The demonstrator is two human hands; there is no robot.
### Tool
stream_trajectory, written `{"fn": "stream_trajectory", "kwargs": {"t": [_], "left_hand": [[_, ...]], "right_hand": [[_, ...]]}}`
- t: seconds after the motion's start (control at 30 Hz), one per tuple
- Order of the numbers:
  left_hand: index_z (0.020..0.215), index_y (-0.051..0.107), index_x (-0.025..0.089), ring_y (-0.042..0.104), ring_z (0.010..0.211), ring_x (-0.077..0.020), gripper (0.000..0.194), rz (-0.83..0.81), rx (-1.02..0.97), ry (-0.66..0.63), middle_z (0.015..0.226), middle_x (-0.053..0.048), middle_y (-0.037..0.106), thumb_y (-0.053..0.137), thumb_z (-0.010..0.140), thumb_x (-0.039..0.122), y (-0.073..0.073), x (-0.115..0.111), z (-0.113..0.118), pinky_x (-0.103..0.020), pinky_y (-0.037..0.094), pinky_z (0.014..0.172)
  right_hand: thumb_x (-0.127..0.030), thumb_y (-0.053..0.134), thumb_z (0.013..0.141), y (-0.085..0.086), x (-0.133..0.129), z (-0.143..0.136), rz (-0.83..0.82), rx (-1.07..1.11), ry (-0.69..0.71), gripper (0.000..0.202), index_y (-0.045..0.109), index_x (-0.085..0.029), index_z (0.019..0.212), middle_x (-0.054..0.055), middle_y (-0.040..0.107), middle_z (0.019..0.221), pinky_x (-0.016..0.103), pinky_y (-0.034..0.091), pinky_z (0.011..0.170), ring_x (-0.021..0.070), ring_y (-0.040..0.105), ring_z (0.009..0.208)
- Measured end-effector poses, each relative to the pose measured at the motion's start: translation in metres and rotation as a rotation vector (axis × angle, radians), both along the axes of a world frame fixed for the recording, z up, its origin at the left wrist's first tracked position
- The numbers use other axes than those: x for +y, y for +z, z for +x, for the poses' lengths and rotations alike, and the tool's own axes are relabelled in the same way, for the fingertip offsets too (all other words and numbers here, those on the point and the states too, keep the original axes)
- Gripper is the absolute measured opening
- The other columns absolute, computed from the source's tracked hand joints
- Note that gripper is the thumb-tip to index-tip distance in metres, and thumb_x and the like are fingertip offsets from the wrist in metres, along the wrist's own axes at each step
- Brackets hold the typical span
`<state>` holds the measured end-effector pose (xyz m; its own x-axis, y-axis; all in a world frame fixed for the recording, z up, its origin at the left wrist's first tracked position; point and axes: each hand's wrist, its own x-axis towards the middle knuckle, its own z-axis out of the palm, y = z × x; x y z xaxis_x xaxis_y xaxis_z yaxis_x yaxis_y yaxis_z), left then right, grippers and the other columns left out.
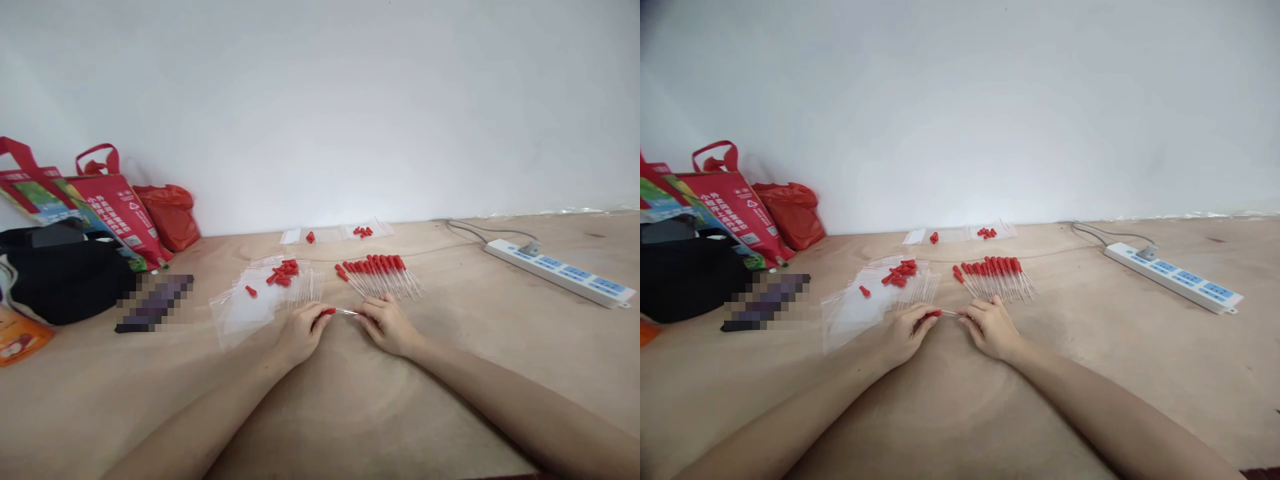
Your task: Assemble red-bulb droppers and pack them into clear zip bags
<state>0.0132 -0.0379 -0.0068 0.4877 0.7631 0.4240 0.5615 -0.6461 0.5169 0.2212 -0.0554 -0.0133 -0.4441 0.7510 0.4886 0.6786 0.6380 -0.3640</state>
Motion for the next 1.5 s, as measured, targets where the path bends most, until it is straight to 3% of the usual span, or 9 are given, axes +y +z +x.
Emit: {"fn": "stream_trajectory", "kwargs": {"t": [0.23, 0.5, 0.8, 1.1, 1.3, 1.5], "left_hand": [[0.09, 0.057, 0.017, 0.053, 0.063, -0.0105, 0.014, -0.035, 0.001, -0.02, 0.075, 0.0, 0.06, 0.045, 0.083, 0.021, 0.002, -0.003, 0.0, -0.021, 0.042, 0.059], [0.081, 0.059, 0.016, 0.054, 0.07, -0.0119, 0.017, 0.036, 0.057, -0.165, 0.076, -0.003, 0.059, 0.043, 0.084, 0.019, 0.01, -0.007, 0.0, -0.023, 0.042, 0.065], [0.079, 0.058, 0.016, 0.054, 0.066, -0.0119, 0.017, 0.087, 0.097, -0.166, 0.073, -0.003, 0.059, 0.043, 0.084, 0.021, 0.009, -0.01, 0.0, -0.023, 0.043, 0.062], [0.079, 0.056, 0.016, 0.053, 0.066, -0.0133, 0.017, 0.173, 0.159, -0.195, 0.073, -0.004, 0.058, 0.041, 0.084, 0.02, 0.006, -0.012, 0.001, -0.024, 0.043, 0.062], [0.083, 0.056, 0.016, 0.055, 0.069, -0.013, 0.016, 0.195, 0.123, -0.196, 0.076, -0.005, 0.059, 0.042, 0.085, 0.021, 0.01, -0.004, 0.0, -0.024, 0.044, 0.064], [0.087, 0.06, 0.014, 0.058, 0.068, -0.0126, 0.015, 0.2, 0.048, -0.17, 0.077, -0.005, 0.062, 0.049, 0.083, 0.024, 0.01, -0.001, -0.005, -0.023, 0.045, 0.062]], "right_hand": [[-0.023, 0.042, 0.085, 0.0, 0.002, 0.002, 0.0, 0.012, 0.064, 0.022, 0.061, -0.02, 0.096, 0.002, 0.062, 0.075, 0.029, 0.024, 0.067, 0.0117, 0.052, 0.067], [-0.022, 0.042, 0.085, 0.002, 0.008, 0.006, 0.045, -0.111, 0.129, 0.023, 0.061, -0.024, 0.098, 0.002, 0.064, 0.08, 0.03, 0.02, 0.067, 0.0121, 0.052, 0.07], [-0.019, 0.038, 0.084, 0.006, 0.001, 0.0, 0.08, -0.178, 0.099, 0.022, 0.06, -0.017, 0.082, 0.002, 0.061, 0.072, 0.029, 0.018, 0.064, 0.0109, 0.047, 0.062], [-0.019, 0.036, 0.084, 0.006, -0.002, -0.013, -0.034, -0.138, 0.144, 0.021, 0.054, -0.017, 0.074, 0.0, 0.061, 0.069, 0.027, 0.022, 0.064, 0.0108, 0.051, 0.063], [-0.021, 0.036, 0.086, 0.012, 0.002, -0.016, -0.056, -0.116, 0.118, 0.021, 0.056, -0.018, 0.079, 0.001, 0.062, 0.074, 0.026, 0.023, 0.063, 0.011, 0.052, 0.066], [-0.026, 0.04, 0.086, 0.017, 0.003, -0.008, 0.049, -0.143, 0.085, 0.022, 0.06, -0.02, 0.083, 0.001, 0.063, 0.073, 0.028, 0.02, 0.064, 0.0126, 0.052, 0.069]]}}
